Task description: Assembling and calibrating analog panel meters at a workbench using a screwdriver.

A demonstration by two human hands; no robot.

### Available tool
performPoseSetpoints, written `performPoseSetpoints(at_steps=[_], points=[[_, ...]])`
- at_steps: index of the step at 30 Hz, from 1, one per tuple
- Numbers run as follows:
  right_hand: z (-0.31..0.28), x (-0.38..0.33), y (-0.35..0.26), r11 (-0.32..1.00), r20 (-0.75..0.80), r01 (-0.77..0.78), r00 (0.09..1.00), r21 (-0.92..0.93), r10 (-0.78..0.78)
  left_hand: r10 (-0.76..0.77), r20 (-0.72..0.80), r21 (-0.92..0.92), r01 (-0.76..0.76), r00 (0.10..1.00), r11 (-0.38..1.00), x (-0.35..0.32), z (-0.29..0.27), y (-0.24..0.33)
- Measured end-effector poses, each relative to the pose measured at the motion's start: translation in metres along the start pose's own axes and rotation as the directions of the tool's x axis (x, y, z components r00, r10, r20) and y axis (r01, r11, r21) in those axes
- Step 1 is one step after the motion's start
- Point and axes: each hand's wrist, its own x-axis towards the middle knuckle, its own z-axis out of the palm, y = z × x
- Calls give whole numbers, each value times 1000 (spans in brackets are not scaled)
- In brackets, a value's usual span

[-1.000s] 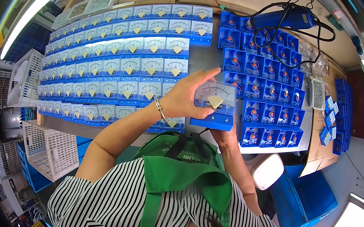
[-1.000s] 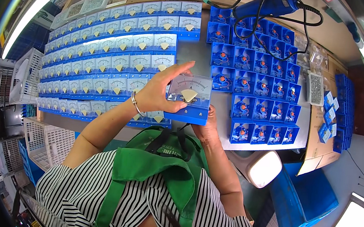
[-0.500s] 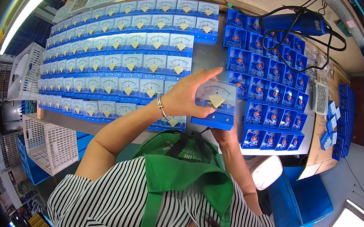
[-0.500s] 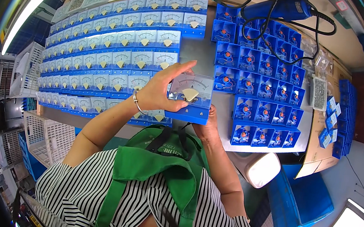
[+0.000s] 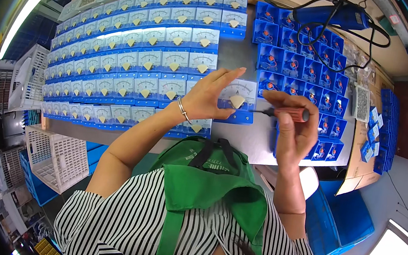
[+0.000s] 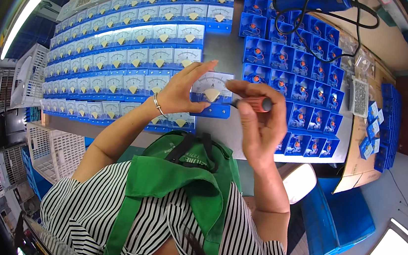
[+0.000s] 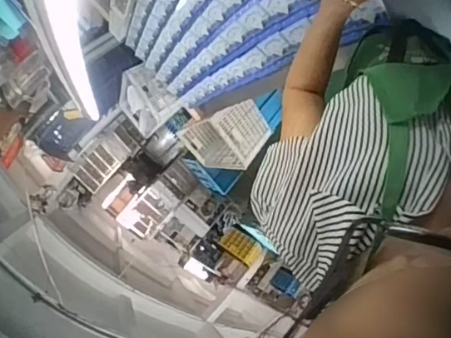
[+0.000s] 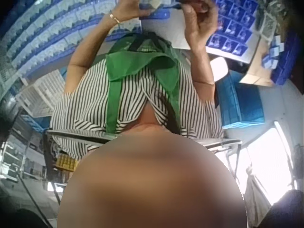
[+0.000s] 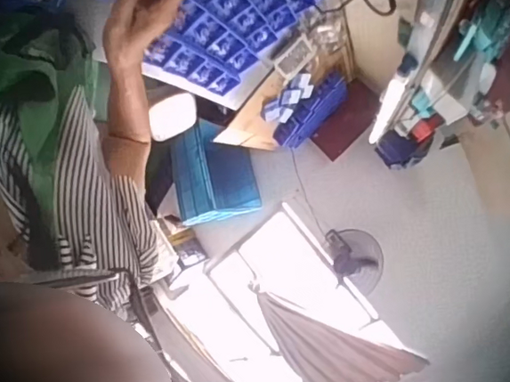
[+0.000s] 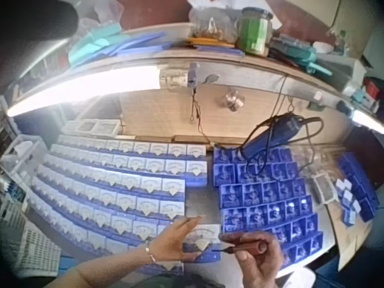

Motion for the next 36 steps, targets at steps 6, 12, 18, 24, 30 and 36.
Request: performPoseSetpoints(at_steps=[6,12,18,24,30,36], points=[[16,-13,9,999,-37,24,999,-30,-25,39,-15,-28,-39,999,999,-3,1,11],[4,-18,10,1000,205,-7,979,6,6,91,32,-40,-89,995,995,-7,1,9],[-6,-15,5,998,333,31,942,51,-47,124,66,-102,-117,990,988,-5,5,2],[1,-14,-6,911,280,164,958,-379,-56,110,73,-75,-104,991,992,-7,4,4],[13,-24,-15,798,236,210,968,-565,-88,161,48,-45,-159,986,986,-9,7,3],[2,-25,-7,853,340,271,933,-447,-118,94,69,-34,-92,993,995,-6,7,1]])
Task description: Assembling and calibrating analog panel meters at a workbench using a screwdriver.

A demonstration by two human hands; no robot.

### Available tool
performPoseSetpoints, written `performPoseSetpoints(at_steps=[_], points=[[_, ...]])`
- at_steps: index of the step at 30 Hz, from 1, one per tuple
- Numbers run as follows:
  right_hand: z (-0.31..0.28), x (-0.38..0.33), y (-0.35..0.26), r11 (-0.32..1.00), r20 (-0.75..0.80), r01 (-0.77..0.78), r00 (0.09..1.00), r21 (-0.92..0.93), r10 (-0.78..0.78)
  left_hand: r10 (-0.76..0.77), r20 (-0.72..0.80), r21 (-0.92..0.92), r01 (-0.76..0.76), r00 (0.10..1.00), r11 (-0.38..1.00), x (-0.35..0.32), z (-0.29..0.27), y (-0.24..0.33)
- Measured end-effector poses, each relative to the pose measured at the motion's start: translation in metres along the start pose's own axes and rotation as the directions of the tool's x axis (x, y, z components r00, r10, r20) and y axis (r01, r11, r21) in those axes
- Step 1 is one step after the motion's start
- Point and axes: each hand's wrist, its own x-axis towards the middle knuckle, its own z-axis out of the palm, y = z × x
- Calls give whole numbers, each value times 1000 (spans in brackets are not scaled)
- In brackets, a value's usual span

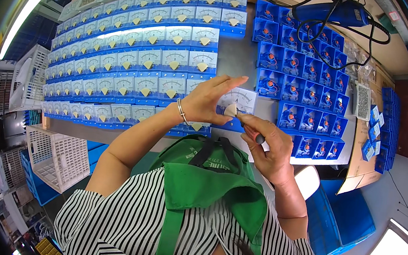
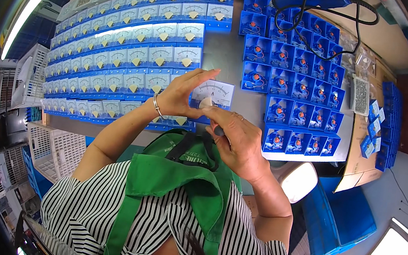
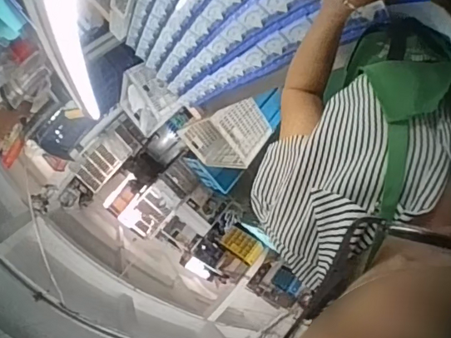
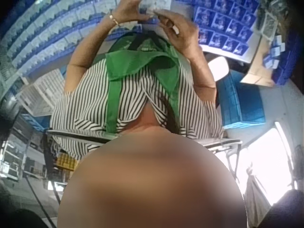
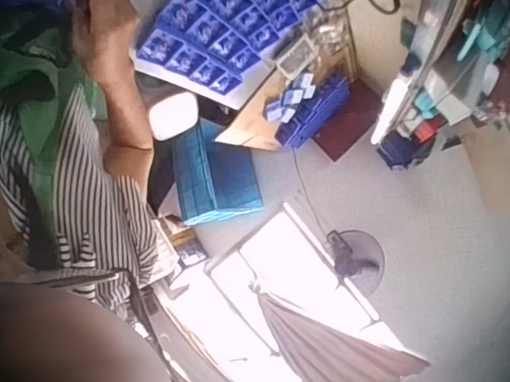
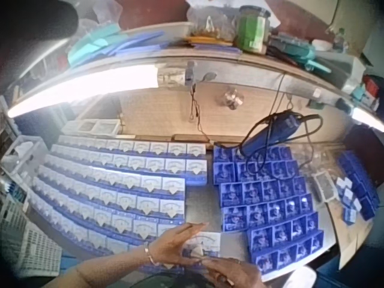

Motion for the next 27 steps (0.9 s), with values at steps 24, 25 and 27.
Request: performPoseSetpoints(at_steps=[24,25,27], points=[[15,-12,5,998,-169,-64,983,26,67,79,-51,-36,-81,996,996,-8,0,-3],[13,-13,3,998,-171,-64,983,28,68,75,-47,-27,-76,996,997,-8,-1,-2],[12,-15,2,975,-124,-184,972,126,199,68,-41,-16,-69,997,998,-10,-2,-1]])
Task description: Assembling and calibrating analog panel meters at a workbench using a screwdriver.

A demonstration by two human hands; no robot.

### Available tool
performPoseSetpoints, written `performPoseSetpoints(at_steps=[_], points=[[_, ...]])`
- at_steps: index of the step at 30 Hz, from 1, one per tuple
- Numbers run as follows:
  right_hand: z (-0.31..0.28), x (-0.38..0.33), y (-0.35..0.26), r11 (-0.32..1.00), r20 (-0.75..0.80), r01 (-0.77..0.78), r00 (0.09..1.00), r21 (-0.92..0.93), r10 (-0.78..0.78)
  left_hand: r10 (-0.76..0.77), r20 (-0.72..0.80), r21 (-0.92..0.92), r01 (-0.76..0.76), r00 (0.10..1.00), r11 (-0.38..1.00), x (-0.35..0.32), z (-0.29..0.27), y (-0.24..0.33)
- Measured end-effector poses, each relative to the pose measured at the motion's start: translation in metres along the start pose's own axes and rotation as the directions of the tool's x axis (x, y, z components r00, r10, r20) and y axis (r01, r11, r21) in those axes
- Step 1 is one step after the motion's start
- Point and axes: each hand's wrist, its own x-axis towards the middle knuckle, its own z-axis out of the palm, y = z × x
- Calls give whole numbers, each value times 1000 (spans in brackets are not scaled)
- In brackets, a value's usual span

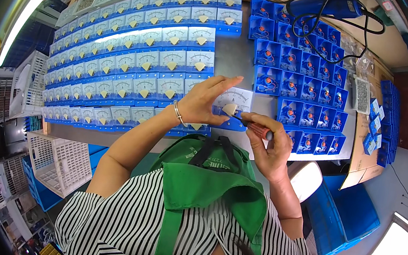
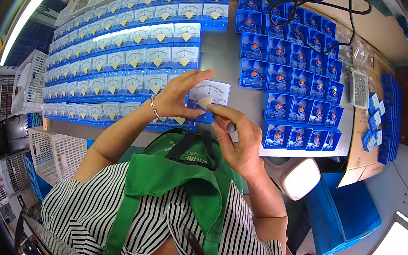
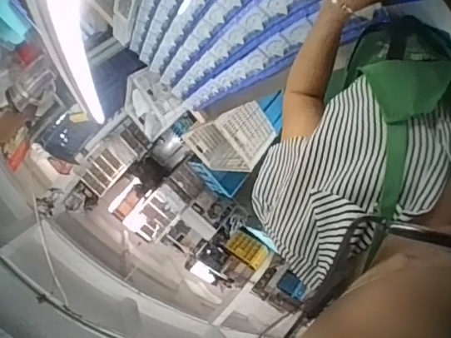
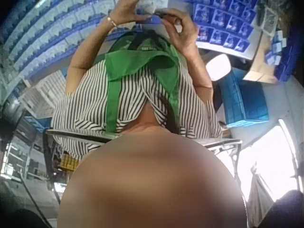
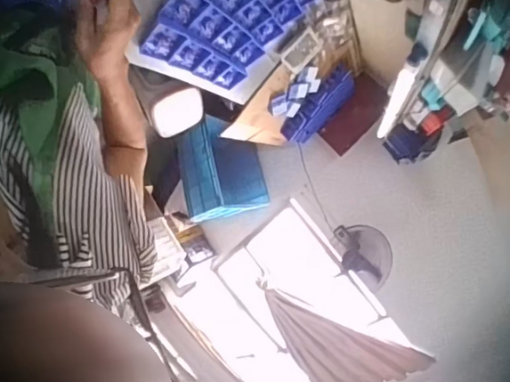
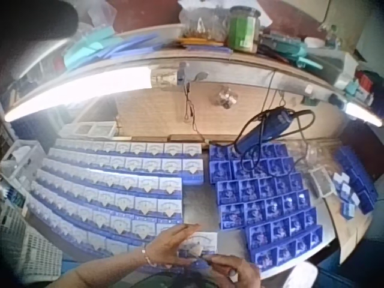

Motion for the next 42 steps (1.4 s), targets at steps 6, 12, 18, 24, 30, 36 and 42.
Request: performPoseSetpoints(at_steps=[6,12,18,24,30,36,42], points=[[10,-9,10,995,-192,5,981,-96,-24,-75,5,8,75,997,997,-1,3,0],[12,-8,14,994,-214,-73,975,-84,54,-102,13,16,102,995,995,-1,2,-1],[4,-1,15,976,-130,-165,975,140,183,-130,60,26,129,990,991,-3,3,-5],[-13,-13,72,760,-99,-441,833,476,545,-194,99,-42,199,976,979,2,0,-3],[5,-27,81,-137,475,-609,436,781,764,-192,105,-152,207,976,966,2,18,-18],[4,-47,131,822,-64,-271,959,-501,277,-216,20,138,211,976,968,12,21,-80],[9,-38,156,666,-85,-324,927,-672,365,-93,-122,482,141,988,865,67,-1,-149]])
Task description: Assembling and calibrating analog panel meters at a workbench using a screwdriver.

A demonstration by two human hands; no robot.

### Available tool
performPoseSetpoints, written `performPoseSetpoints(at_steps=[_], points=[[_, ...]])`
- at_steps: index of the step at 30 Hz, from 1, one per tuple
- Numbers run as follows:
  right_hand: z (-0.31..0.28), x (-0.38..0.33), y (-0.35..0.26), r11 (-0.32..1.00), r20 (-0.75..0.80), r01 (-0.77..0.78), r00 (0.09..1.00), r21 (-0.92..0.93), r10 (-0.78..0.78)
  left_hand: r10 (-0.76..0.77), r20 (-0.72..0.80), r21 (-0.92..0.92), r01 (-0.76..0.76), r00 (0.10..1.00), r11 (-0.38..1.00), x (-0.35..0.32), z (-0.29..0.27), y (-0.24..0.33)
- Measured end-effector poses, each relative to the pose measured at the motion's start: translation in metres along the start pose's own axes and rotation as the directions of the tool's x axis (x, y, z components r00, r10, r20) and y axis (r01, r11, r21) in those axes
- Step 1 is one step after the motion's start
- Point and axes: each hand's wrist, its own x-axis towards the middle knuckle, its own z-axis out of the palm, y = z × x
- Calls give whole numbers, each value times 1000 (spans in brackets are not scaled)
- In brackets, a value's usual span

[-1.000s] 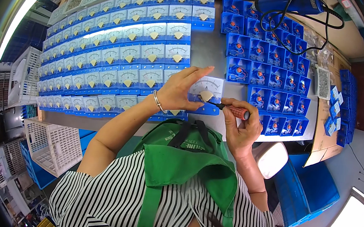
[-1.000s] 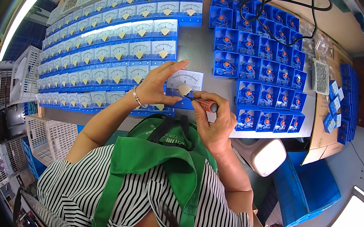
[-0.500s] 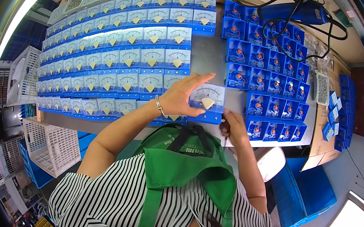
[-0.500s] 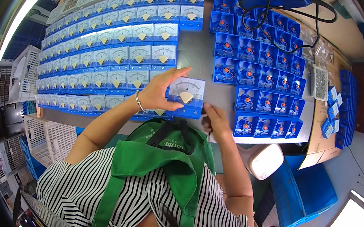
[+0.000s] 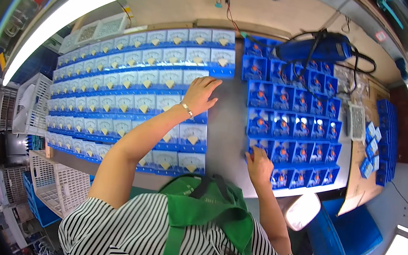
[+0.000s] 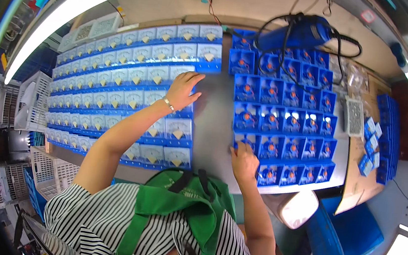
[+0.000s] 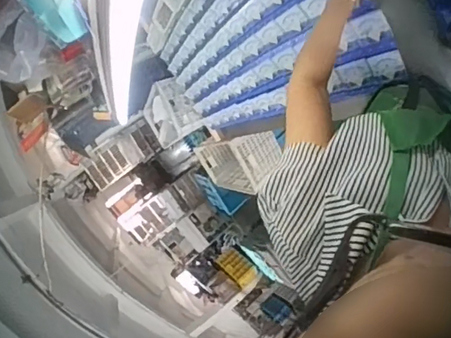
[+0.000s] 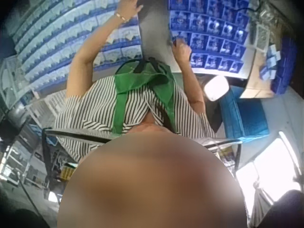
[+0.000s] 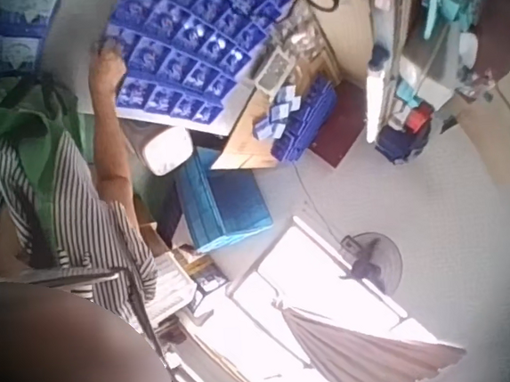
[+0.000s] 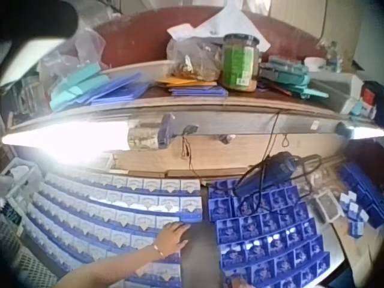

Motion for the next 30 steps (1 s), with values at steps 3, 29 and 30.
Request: performPoseSetpoints(at_steps=[3,29,30], points=[[-22,-1,-3,998,21,-58,998,31,58,-17,-25,196,21,1000,980,47,4,-36],[-34,-4,-70,-403,511,-482,859,778,-43,-62,254,-650,217,965,728,-41,-90,134],[-34,-6,-75,-400,484,-442,875,803,6,-53,247,-647,205,968,735,-43,-91,136]])
